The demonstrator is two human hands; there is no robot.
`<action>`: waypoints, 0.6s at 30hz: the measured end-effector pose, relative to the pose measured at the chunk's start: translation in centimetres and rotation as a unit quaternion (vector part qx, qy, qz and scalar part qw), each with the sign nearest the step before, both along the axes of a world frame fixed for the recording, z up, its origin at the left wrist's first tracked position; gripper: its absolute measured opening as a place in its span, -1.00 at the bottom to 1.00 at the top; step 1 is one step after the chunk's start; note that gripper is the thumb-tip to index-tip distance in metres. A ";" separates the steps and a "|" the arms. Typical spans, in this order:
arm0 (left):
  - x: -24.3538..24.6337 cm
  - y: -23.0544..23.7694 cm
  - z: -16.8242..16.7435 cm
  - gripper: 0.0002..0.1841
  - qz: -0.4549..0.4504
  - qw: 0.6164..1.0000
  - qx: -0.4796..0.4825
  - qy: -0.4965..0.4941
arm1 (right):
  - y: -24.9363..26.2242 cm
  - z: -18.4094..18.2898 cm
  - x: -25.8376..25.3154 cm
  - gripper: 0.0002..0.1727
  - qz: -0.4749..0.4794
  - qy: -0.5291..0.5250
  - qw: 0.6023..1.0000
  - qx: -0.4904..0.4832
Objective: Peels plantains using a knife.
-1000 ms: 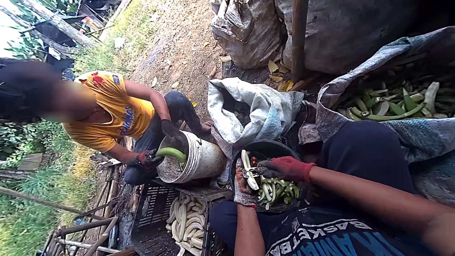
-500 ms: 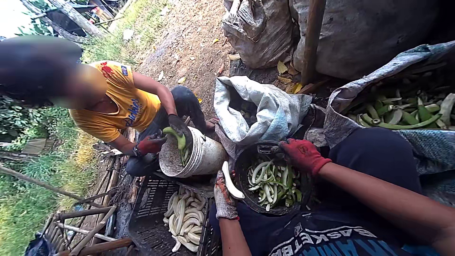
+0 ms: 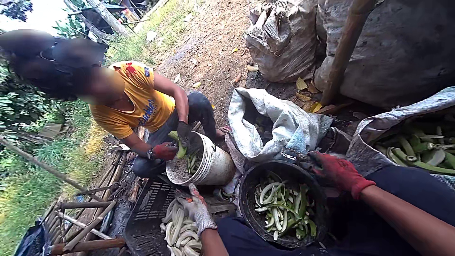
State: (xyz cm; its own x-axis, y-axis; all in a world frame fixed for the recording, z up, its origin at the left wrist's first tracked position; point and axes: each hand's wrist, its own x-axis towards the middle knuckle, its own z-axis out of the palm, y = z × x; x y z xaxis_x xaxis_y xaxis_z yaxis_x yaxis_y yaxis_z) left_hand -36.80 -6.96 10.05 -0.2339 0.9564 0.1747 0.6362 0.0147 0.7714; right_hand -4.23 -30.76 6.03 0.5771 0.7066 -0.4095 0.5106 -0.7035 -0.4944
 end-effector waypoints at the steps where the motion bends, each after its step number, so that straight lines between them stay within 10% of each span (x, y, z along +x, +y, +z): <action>1: 2.8 0.2 -0.4 -0.29 -0.066 0.998 0.004 -0.022 | -0.1 -0.2 0.7 -0.38 -0.016 0.002 1.000 0.011; 8: 23.9 1.1 -3.6 -0.55 -0.495 0.860 -0.078 0.100 | 0.9 -2.4 4.7 -0.49 -0.105 0.170 0.968 0.154; 13: 30.8 0.0 -7.4 -0.53 -0.584 0.713 -0.208 0.326 | 10.1 1.8 8.3 -0.61 -0.171 0.272 0.918 0.232; 18: 31.3 -2.6 -5.1 -0.51 -0.617 0.638 -0.275 0.369 | 21.6 -4.3 10.7 -0.54 -0.108 0.201 0.962 0.151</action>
